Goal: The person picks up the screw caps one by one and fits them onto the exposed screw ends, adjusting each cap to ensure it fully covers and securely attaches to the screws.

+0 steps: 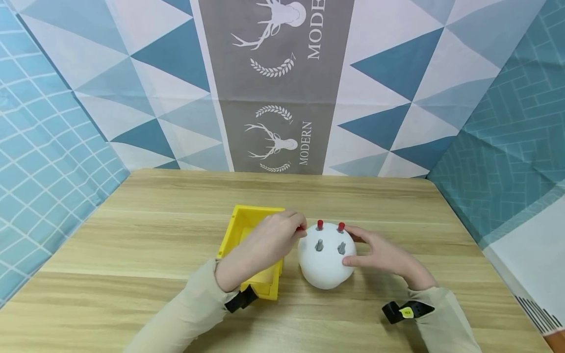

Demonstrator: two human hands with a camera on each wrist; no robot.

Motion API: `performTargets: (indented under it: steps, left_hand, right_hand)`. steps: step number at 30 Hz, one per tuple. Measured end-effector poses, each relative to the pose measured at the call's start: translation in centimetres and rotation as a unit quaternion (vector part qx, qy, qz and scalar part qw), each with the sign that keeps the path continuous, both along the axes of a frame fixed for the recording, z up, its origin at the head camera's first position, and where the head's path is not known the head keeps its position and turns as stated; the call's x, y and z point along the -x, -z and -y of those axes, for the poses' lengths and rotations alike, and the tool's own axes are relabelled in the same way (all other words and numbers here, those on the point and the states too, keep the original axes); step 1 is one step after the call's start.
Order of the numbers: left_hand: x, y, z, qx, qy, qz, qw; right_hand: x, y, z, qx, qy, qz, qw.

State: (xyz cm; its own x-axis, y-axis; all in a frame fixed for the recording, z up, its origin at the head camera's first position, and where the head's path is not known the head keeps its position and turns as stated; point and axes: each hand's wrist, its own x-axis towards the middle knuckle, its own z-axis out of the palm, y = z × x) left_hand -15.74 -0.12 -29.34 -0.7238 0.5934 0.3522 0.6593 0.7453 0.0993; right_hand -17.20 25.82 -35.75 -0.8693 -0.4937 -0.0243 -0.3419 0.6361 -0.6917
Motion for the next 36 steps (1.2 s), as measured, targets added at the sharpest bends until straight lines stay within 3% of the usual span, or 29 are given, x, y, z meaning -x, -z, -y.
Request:
performTargets:
  steps: [10, 25, 30, 36]
  left_hand:
    - [-0.1, -0.4, -0.7, -0.029, 0.022, -0.016, 0.9992]
    - [-0.4, -0.8, -2.2, 0.003, 0.032, -0.007, 0.9994]
    - [-0.6, -0.9, -2.7, 0.016, 0.036, 0.013, 0.9991]
    - [-0.7, -0.6, -3.4, 0.009, 0.051, 0.015, 0.9985]
  right_hand:
    - [0.0, 0.1, -0.1, 0.013, -0.010, -0.010, 1.000]
    - [0.0, 0.0, -0.1, 0.011, -0.009, -0.006, 1.000]
    - [0.0, 0.1, -0.1, 0.014, -0.009, -0.006, 1.000]
    - [0.0, 0.0, 0.0, 0.017, -0.010, -0.003, 1.000]
